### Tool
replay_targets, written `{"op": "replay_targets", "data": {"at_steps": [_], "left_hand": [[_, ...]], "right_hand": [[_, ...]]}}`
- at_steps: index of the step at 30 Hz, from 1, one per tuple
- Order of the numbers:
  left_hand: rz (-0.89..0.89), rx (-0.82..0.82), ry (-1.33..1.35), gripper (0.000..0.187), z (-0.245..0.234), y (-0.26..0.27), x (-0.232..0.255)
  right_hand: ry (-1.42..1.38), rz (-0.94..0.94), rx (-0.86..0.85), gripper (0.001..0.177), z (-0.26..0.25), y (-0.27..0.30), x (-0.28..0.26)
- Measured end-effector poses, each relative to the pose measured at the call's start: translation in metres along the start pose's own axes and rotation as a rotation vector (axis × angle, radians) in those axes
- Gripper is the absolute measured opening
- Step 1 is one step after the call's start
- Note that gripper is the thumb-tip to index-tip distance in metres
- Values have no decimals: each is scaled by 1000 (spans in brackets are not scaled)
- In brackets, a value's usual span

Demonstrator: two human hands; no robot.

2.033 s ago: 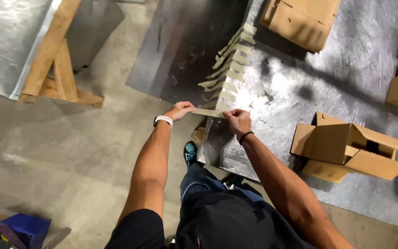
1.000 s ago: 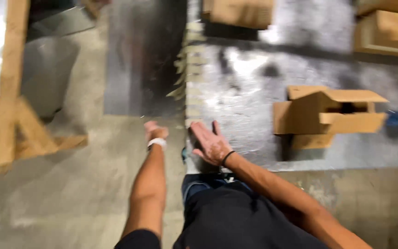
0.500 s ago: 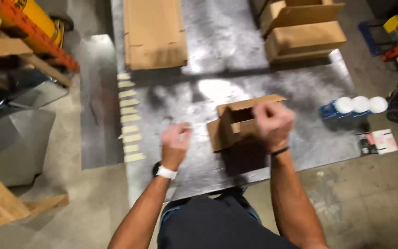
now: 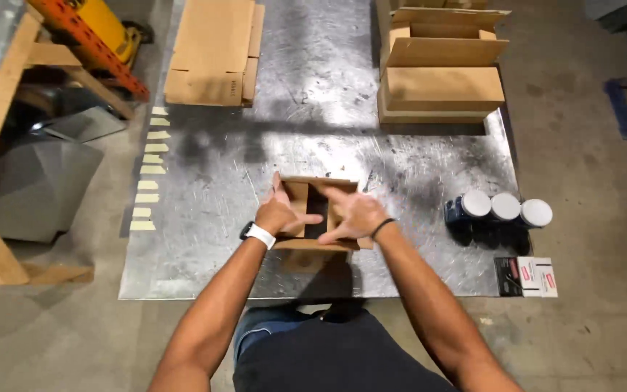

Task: The person folds several cardboard boxes, places products inside them, and seals the boxes with strips of masking tape.

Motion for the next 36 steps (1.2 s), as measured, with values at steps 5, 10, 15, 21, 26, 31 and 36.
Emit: {"op": "replay_targets", "data": {"at_steps": [5,10,15,21,26,31,36], "left_hand": [[-37,-58,-212,129,7,-29,-24],[200,193,-128,63,-24,22,-27],[290,284,51,58,-22,17,-74],[443,178,26,55,-42,30,-12],[781,117,-492,84,23,92,78],[457,-117,-439,87,157,-1,-23],[315,-213,-558,91,229,-39,-76]], "right_hand": [[323,-113,409,81,28,-17,0],[-101,-103,586,46,17,9,25],[-1019,13,728,87,43,11,111],[-1769,293,268,52,10,3,73],[-2028,255,209,57,-2,-18,53],[-2137,433,115,91,100,-64,83],[-1169,567,176,55,208,-78,136]]}}
Point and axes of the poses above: each hand's wrist, its own y-axis away from the middle knuckle, its own z-axis out of the palm, x = y × z, the point moved 6 cm from there along -y, towards the middle knuckle, and after that the axes turned 12 degrees about z, right-handed, at the moved point
